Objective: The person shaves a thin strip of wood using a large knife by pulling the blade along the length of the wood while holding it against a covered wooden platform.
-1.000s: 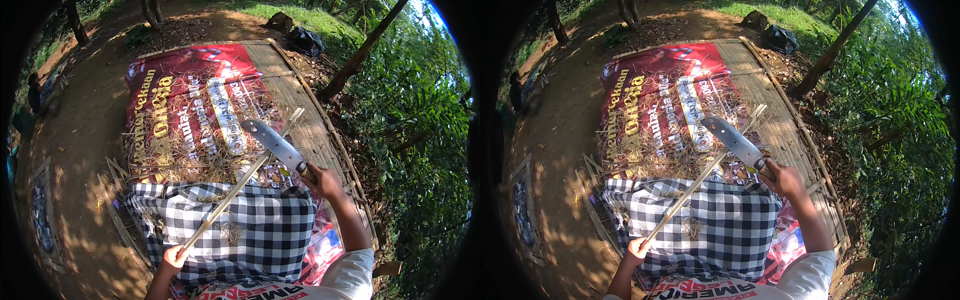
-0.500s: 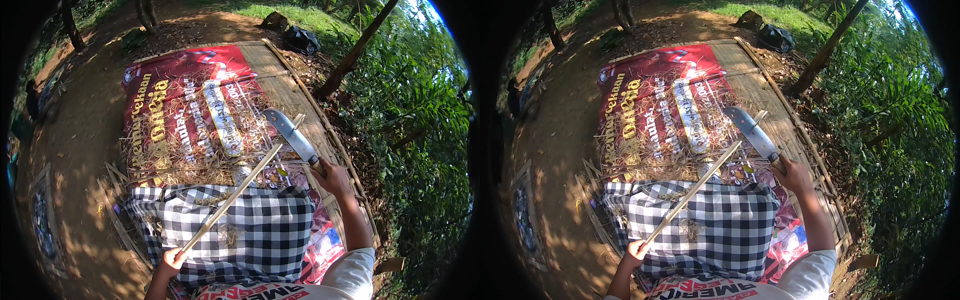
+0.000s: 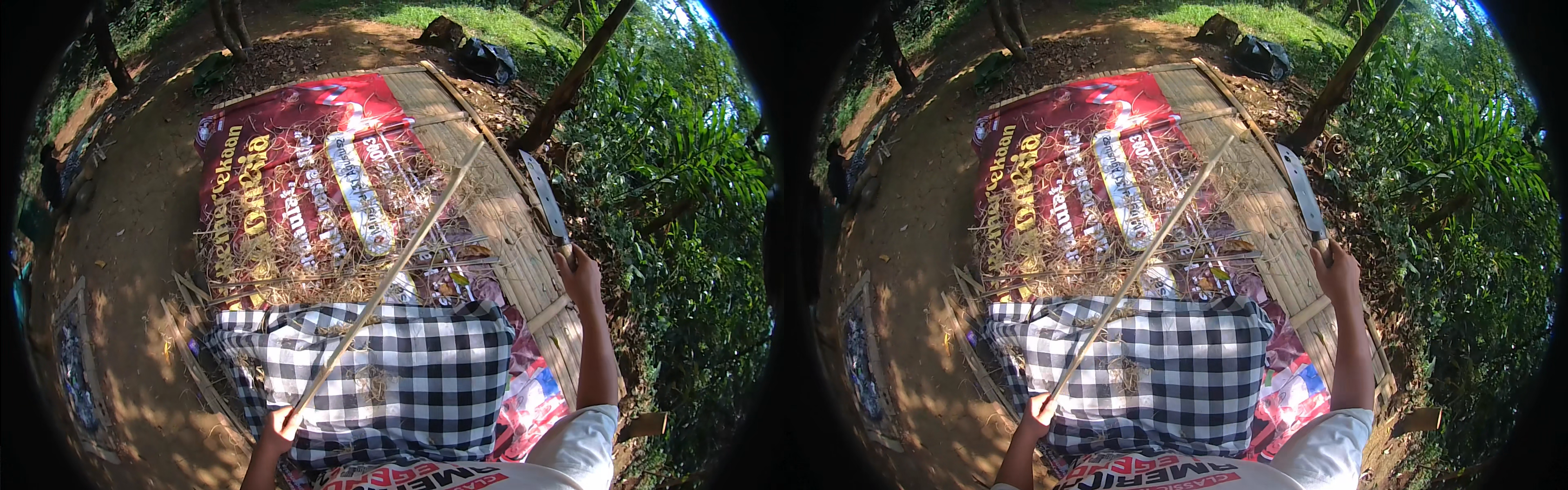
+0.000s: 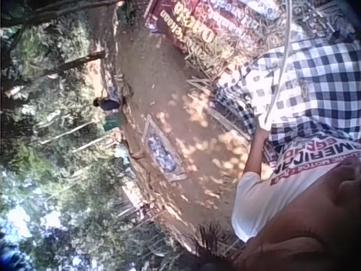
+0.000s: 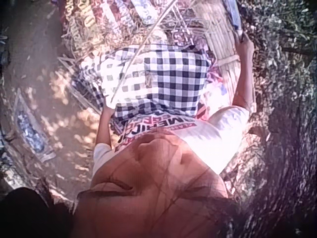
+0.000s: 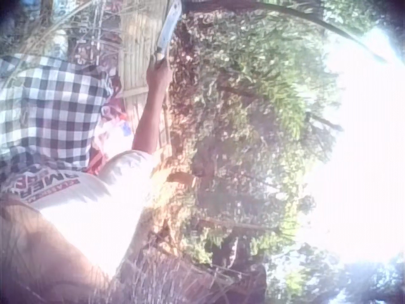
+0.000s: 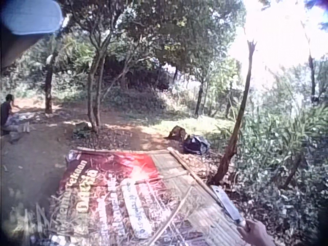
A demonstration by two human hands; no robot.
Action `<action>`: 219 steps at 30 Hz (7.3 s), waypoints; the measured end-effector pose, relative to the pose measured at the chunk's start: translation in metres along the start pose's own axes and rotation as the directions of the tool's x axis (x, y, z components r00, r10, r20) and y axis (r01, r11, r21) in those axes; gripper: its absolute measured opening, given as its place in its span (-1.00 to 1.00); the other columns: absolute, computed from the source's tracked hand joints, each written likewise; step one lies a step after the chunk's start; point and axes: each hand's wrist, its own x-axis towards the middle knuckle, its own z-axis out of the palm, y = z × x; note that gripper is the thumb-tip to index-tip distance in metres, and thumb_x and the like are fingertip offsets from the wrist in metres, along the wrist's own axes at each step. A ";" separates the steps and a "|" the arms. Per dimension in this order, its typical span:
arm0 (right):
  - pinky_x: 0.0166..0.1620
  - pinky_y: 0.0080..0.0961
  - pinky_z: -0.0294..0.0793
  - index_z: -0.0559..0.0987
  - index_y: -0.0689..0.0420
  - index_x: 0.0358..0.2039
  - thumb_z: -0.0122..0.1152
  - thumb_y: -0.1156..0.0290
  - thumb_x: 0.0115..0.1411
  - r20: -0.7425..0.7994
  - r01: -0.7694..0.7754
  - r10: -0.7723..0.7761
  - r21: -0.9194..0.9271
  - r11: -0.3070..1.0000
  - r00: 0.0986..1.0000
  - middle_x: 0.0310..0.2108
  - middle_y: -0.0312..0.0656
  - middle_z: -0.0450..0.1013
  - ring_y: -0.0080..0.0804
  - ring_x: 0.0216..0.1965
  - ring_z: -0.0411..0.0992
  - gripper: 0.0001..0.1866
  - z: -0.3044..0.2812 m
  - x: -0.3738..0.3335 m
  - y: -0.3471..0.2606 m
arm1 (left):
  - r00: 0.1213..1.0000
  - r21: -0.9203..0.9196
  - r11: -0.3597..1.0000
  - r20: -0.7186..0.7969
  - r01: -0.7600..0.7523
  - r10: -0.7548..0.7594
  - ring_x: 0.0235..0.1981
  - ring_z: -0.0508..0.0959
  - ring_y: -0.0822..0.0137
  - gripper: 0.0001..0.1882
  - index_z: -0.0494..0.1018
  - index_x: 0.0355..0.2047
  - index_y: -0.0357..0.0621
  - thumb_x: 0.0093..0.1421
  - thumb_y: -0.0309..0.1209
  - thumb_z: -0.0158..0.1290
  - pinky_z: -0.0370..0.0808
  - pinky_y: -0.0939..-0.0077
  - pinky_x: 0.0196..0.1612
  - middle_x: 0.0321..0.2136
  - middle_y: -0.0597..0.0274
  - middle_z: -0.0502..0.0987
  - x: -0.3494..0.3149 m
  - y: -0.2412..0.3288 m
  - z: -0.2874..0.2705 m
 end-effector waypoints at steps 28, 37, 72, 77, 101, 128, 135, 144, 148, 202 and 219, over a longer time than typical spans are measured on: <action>-0.49 -0.64 0.32 0.46 0.36 -0.09 0.32 0.45 0.07 0.357 -0.406 0.203 0.708 0.577 0.912 -0.49 -0.24 0.47 -0.64 -0.55 0.35 -0.59 0.052 -0.140 -0.102 | 0.993 0.093 0.996 -0.118 -0.017 0.028 -0.66 0.19 0.56 -0.76 0.32 -0.55 -0.26 0.17 -0.44 0.12 0.17 0.54 -0.62 -0.73 0.35 0.24 -0.013 -0.010 0.009; -0.47 -0.58 0.40 0.48 0.34 -0.14 0.36 0.34 0.07 0.222 -0.152 -0.008 0.695 0.702 0.975 -0.50 -0.12 0.52 -0.55 -0.55 0.45 -0.57 0.062 -0.167 -0.112 | 0.962 0.310 0.950 -0.246 -0.037 0.118 -0.65 0.51 0.19 -0.80 0.44 -0.44 -0.29 0.13 -0.40 0.17 0.36 0.41 -0.58 -0.66 0.01 0.47 -0.016 0.012 0.016; -0.51 -0.28 0.48 0.48 0.14 -0.03 0.17 -0.09 0.12 0.367 0.608 -0.695 0.335 0.719 0.619 -0.50 -0.08 0.51 -0.09 -0.58 0.49 -0.40 0.083 -0.120 -0.162 | 0.978 0.130 0.985 -0.162 -0.112 0.132 -0.71 0.23 0.54 -0.81 0.43 -0.50 -0.30 0.17 -0.42 0.11 0.19 0.52 -0.65 -0.78 0.27 0.25 -0.006 0.012 0.008; -0.50 -0.23 0.48 0.47 0.15 -0.01 0.20 -0.06 0.11 0.376 0.607 -0.720 0.388 0.694 0.583 -0.49 -0.04 0.51 -0.06 -0.59 0.48 -0.40 0.074 -0.130 -0.175 | 0.972 0.164 0.980 -0.185 -0.114 0.144 -0.73 0.27 0.52 -0.83 0.44 -0.49 -0.30 0.16 -0.43 0.12 0.21 0.51 -0.65 -0.78 0.23 0.30 -0.009 -0.008 0.011; -0.37 -0.27 0.48 0.54 0.17 -0.10 0.28 -0.05 0.01 0.373 0.678 -0.745 0.317 0.663 0.553 -0.45 -0.03 0.50 -0.03 -0.45 0.49 -0.41 0.077 -0.070 -0.150 | 0.980 0.150 0.984 -0.162 -0.094 0.118 -0.68 0.39 0.37 -0.87 0.49 -0.43 -0.26 0.15 -0.43 0.13 0.32 0.48 -0.58 -0.67 0.10 0.40 -0.008 0.014 0.008; -0.41 -0.21 0.47 0.48 0.15 -0.12 0.26 0.00 0.07 0.446 0.448 -0.516 0.256 0.857 0.731 -0.59 -0.04 0.48 0.00 -0.51 0.51 -0.48 0.067 -0.056 -0.150 | 0.971 0.175 0.980 -0.197 -0.099 0.133 -0.74 0.34 0.24 -0.81 0.40 -0.52 -0.25 0.11 -0.43 0.16 0.30 0.42 -0.62 -0.73 0.06 0.34 -0.004 0.002 0.009; -0.52 -0.28 0.44 0.54 0.10 -0.16 0.16 -0.22 0.05 0.349 0.721 -0.793 0.340 0.604 0.500 -0.60 -0.12 0.49 -0.10 -0.58 0.49 -0.38 0.099 -0.079 -0.166 | 0.966 0.109 0.990 -0.231 -0.092 0.115 -0.72 0.31 0.42 -0.84 0.42 -0.49 -0.26 0.13 -0.44 0.14 0.28 0.47 -0.62 -0.74 0.14 0.33 -0.007 -0.008 0.013; -0.36 -0.23 0.47 0.54 0.16 -0.10 0.24 -0.14 0.00 0.453 0.641 -0.682 0.270 0.719 0.574 -0.55 -0.05 0.50 0.00 -0.45 0.50 -0.36 0.093 -0.044 -0.139 | 0.967 0.122 0.986 -0.214 -0.112 0.136 -0.72 0.34 0.39 -0.81 0.42 -0.50 -0.26 0.12 -0.41 0.16 0.29 0.46 -0.62 -0.73 0.14 0.33 -0.002 0.011 0.011; -0.45 -0.24 0.44 0.54 0.13 -0.15 0.24 -0.17 0.00 0.369 0.719 -0.748 0.244 0.650 0.551 -0.62 -0.11 0.44 -0.08 -0.56 0.47 -0.38 0.093 -0.048 -0.146 | 0.961 0.135 0.982 -0.228 -0.129 0.157 -0.74 0.36 0.30 -0.77 0.39 -0.54 -0.25 0.12 -0.39 0.18 0.30 0.42 -0.63 -0.74 0.09 0.33 -0.005 0.005 0.011; -0.48 -0.54 0.41 0.44 0.33 -0.17 0.34 0.26 0.10 0.561 -0.478 -0.325 0.824 0.303 0.762 -0.53 -0.23 0.42 -0.52 -0.57 0.40 -0.56 0.076 -0.145 -0.141 | 0.966 0.377 0.919 -0.258 0.111 -0.010 -0.55 0.55 -0.06 -0.70 0.54 -0.43 -0.31 0.10 -0.25 0.22 0.41 0.24 -0.51 -0.59 -0.15 0.51 -0.011 -0.018 -0.018; -0.51 -0.47 0.41 0.42 0.24 -0.30 0.37 0.53 0.01 0.743 -0.687 -0.100 0.655 0.315 0.662 -0.60 -0.24 0.37 -0.43 -0.63 0.38 -0.70 0.103 -0.139 -0.157 | 0.983 0.427 0.894 -0.169 0.138 -0.071 -0.60 0.53 -0.06 -0.53 0.53 -0.56 -0.31 0.01 -0.04 0.24 0.41 0.22 -0.54 -0.69 -0.12 0.47 0.012 -0.031 -0.035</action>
